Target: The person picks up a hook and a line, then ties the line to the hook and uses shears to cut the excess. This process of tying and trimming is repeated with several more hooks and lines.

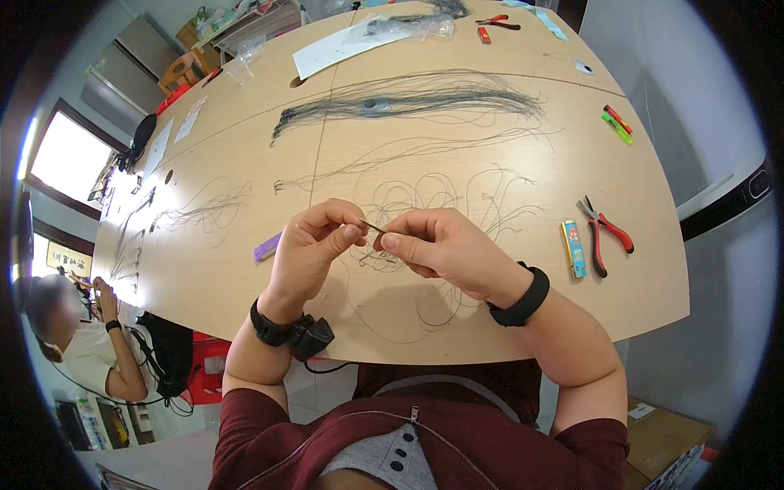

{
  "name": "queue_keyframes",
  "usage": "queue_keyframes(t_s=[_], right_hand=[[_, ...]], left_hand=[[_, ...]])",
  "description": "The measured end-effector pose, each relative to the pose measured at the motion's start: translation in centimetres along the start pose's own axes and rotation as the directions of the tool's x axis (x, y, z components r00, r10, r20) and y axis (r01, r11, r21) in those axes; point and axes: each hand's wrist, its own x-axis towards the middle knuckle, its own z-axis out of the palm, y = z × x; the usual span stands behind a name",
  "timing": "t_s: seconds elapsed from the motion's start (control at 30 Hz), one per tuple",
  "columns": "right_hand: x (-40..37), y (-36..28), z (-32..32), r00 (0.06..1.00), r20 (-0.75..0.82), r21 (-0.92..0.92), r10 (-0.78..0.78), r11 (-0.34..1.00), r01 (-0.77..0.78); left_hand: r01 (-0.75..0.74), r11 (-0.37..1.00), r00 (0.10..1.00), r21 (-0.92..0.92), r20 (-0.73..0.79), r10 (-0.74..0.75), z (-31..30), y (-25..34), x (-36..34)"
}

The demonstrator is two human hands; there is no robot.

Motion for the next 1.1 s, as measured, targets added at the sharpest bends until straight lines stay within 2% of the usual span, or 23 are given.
queue_keyframes(t_s=[0.13, 0.3, 0.7, 0.8, 1.0, 1.1], right_hand=[[-0.05, -0.07, 0.22, 1.000, -0.007, 0.010, -0.006, 1.000, 0.006], [-0.11, -0.17, 0.62, 0.998, -0.043, -0.076, -0.043, 0.996, 0.039], [-0.01, 0.15, 0.50, 0.996, -0.055, -0.142, -0.073, 0.988, 0.065], [-0.12, -0.01, 0.57, 0.996, -0.057, -0.128, -0.062, 0.990, 0.054], [-0.18, 0.07, 0.18, 0.999, 0.035, 0.098, 0.010, 0.995, -0.013], [-0.22, 0.08, 0.05, 0.997, 0.066, 0.122, 0.030, 0.992, -0.037]], left_hand=[[0.006, 0.996, 1.000, -0.091, 0.012, -0.005, -0.07, -0.17, 0.03], [0.018, 0.996, 1.000, -0.082, -0.001, -0.019, -0.10, -0.21, -0.05], [0.004, 1.000, 1.000, -0.020, -0.018, -0.004, 0.01, -0.18, -0.10], [-0.018, 1.000, 1.000, -0.017, -0.024, 0.017, 0.03, -0.14, -0.09], [-0.044, 0.998, 0.998, 0.046, -0.034, 0.046, 0.06, -0.03, -0.14], [-0.056, 0.997, 0.998, 0.058, -0.018, 0.057, 0.07, 0.02, -0.21]])
